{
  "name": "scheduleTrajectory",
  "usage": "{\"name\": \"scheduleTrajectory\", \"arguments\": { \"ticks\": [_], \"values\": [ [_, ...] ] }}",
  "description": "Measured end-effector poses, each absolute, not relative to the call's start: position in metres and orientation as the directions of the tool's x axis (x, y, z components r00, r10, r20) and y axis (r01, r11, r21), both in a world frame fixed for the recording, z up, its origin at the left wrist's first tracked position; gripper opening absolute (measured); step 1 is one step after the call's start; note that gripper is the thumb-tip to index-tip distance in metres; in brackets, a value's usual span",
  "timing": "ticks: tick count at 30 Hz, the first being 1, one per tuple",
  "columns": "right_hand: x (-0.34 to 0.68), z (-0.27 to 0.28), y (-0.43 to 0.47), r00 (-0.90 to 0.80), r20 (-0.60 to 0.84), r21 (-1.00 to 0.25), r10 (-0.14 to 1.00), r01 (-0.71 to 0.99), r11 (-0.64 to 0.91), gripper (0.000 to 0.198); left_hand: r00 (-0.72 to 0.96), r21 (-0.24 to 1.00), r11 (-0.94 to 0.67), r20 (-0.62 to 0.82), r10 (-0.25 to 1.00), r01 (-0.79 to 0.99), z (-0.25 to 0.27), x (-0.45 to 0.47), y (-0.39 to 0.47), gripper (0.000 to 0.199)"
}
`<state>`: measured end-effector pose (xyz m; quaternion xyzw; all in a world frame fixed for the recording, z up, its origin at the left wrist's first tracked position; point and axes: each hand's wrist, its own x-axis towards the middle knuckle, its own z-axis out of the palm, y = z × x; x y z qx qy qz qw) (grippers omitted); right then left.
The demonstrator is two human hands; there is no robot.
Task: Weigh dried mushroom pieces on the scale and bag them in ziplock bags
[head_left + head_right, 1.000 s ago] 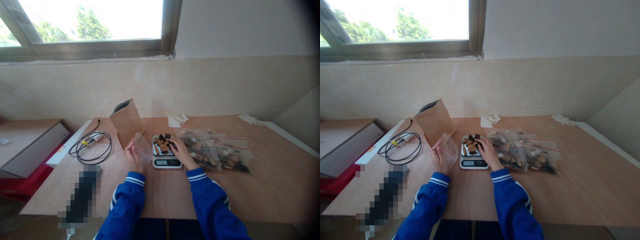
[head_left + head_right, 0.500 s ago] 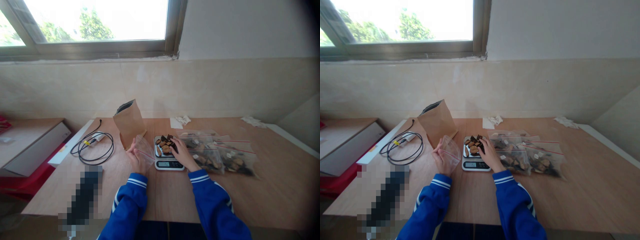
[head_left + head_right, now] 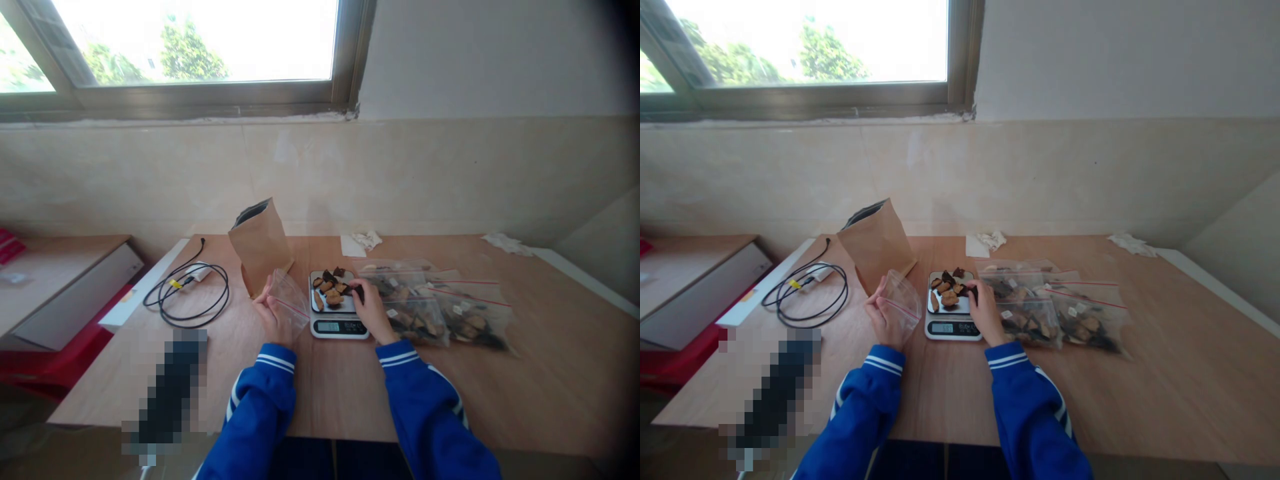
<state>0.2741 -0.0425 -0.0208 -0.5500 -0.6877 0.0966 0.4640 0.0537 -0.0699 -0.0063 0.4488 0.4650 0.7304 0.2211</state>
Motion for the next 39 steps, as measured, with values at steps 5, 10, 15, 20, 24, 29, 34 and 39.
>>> {"name": "scheduleTrajectory", "arguments": {
  "ticks": [5, 10, 15, 20, 24, 29, 34, 39],
  "values": [
    [0.274, -0.023, -0.041, 0.066, 0.546, -0.645, 0.835, 0.669, 0.369, 0.024, -0.545, 0.866, -0.496, 0.448, 0.709, 0.065, -0.007, 0.055, -0.069, 0.030],
    [0.273, -0.023, -0.040, 0.162, 0.520, -0.716, 0.839, 0.618, 0.324, 0.025, -0.546, 0.862, -0.505, 0.446, 0.709, 0.048, -0.006, 0.055, -0.069, 0.029],
    [0.264, 0.002, -0.040, 0.287, 0.500, -0.808, 0.817, 0.494, 0.321, 0.022, -0.556, 0.846, -0.531, 0.461, 0.692, 0.040, -0.002, 0.057, -0.070, 0.027],
    [0.220, 0.055, -0.049, 0.171, 0.475, -0.865, 0.863, 0.273, 0.421, 0.023, -0.555, 0.833, -0.553, 0.471, 0.686, 0.024, -0.005, 0.059, -0.068, 0.029],
    [0.174, 0.083, -0.060, -0.084, 0.431, -0.874, 0.898, 0.209, 0.439, 0.023, -0.536, 0.813, -0.581, 0.473, 0.700, -0.041, -0.007, 0.060, -0.067, 0.032],
    [0.152, 0.085, -0.067, -0.272, 0.355, -0.899, 0.894, 0.163, 0.406, 0.035, -0.538, 0.826, -0.563, 0.457, 0.708, -0.040, -0.006, 0.058, -0.067, 0.038],
    [0.164, 0.070, -0.057, -0.096, 0.452, -0.843, 0.887, 0.278, 0.460, 0.019, -0.595, 0.832, -0.553, 0.420, 0.685, -0.048, -0.001, 0.057, -0.068, 0.037],
    [0.163, 0.052, -0.052, -0.137, 0.366, -0.838, 0.920, 0.382, 0.390, 0.025, -0.602, 0.812, -0.579, 0.426, 0.675, -0.074, 0.004, 0.059, -0.068, 0.040]
  ]
}}
